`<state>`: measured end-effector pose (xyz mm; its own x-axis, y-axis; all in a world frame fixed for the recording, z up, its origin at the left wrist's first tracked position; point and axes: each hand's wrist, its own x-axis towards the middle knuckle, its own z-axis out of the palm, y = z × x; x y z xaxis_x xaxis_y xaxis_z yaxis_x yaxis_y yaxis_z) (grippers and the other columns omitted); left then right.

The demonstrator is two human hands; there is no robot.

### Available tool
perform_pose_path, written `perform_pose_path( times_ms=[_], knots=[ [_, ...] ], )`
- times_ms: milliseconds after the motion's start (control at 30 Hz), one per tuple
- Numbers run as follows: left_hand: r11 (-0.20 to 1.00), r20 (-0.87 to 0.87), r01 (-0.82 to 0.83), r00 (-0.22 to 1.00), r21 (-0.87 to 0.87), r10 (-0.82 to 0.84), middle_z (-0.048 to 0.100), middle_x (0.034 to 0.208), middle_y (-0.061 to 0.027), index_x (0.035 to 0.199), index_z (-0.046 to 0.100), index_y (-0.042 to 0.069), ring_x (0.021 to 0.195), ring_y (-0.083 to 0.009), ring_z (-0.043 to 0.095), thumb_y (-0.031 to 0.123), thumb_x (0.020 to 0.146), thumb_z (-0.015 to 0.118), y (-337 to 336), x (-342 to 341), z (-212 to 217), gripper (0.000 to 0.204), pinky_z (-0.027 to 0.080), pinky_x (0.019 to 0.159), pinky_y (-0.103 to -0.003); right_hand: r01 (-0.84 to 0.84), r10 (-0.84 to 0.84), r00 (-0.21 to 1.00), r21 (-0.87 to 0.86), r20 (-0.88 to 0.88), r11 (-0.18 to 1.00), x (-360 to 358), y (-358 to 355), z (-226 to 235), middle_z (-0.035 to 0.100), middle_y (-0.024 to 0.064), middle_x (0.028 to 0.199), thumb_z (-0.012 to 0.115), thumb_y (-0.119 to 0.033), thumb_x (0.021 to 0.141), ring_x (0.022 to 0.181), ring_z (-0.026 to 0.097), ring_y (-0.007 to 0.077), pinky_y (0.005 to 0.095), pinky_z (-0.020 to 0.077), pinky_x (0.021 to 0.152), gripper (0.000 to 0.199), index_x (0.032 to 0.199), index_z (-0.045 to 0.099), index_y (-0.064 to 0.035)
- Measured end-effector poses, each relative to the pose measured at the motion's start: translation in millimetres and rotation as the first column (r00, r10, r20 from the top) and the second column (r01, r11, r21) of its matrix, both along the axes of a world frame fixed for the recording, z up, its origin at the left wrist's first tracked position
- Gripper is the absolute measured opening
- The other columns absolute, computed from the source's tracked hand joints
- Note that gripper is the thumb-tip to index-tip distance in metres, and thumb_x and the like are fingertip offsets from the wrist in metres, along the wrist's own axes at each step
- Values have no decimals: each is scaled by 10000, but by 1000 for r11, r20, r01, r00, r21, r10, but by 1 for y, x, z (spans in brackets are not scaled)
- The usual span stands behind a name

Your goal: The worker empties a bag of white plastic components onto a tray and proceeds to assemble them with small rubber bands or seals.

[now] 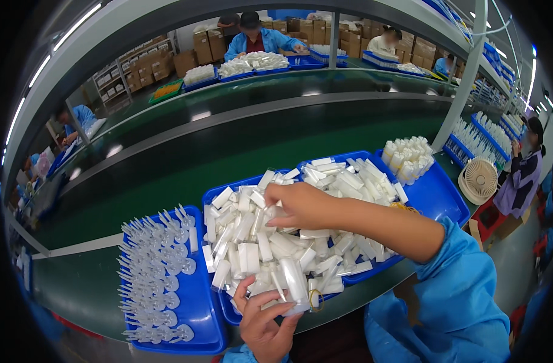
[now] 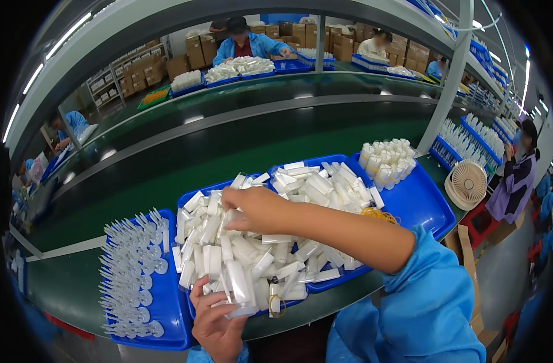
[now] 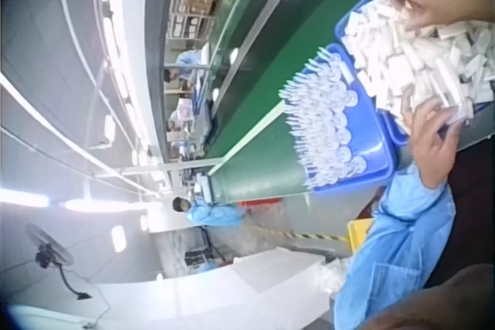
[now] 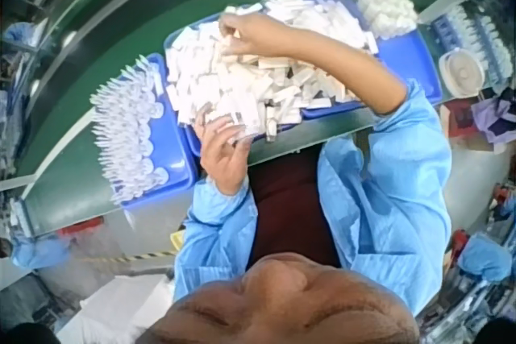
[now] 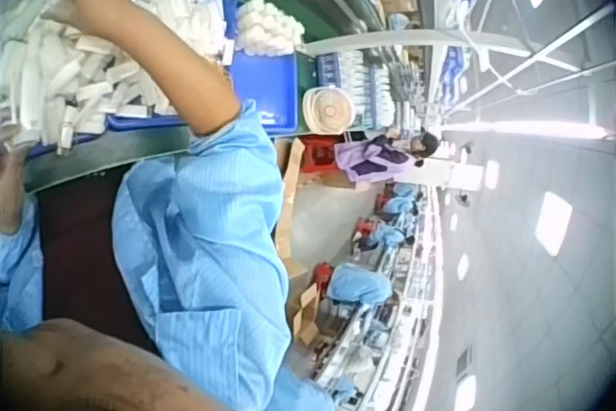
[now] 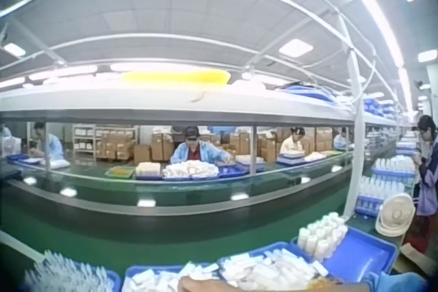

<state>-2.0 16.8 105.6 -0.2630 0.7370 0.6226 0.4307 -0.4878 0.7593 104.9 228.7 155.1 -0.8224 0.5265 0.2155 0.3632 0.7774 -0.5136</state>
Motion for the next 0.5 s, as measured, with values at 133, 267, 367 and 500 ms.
perform_pose_path(
  times_ms=[133,267,367,500],
  knots=[
    [999,-151,28,988,19,-24,558,875,-91,775,660,79,1016,-337,440,100,677,708,6,3,5,111,334,871,-447,-30,-206,910,-552,-360,833,15,-16,-9,499,35,668,693,-294,769,539,438,88,242,375,526,344,964,492,-94],
    [994,-119,105,988,19,-102,556,875,-71,770,671,106,1000,-323,425,136,685,709,12,9,1,98,320,870,-432,-17,-313,904,-754,-293,656,19,-41,11,500,-9,716,637,-286,828,511,414,56,219,343,453,297,1020,525,-90],
    [994,-144,113,983,5,-111,560,867,-63,769,674,116,1025,-326,415,133,673,714,14,13,8,105,307,884,-439,-138,-321,898,-885,-301,445,24,-40,-1,503,-6,749,610,-284,852,502,404,51,204,334,430,254,995,539,-87],
    [995,-166,103,981,-1,-102,569,864,-62,764,675,112,1033,-333,419,117,653,719,15,13,10,120,300,892,-457,-175,-197,941,-895,-275,410,28,-46,6,512,-20,790,559,-314,883,638,445,48,206,378,532,254,973,536,-78]
  ],
)
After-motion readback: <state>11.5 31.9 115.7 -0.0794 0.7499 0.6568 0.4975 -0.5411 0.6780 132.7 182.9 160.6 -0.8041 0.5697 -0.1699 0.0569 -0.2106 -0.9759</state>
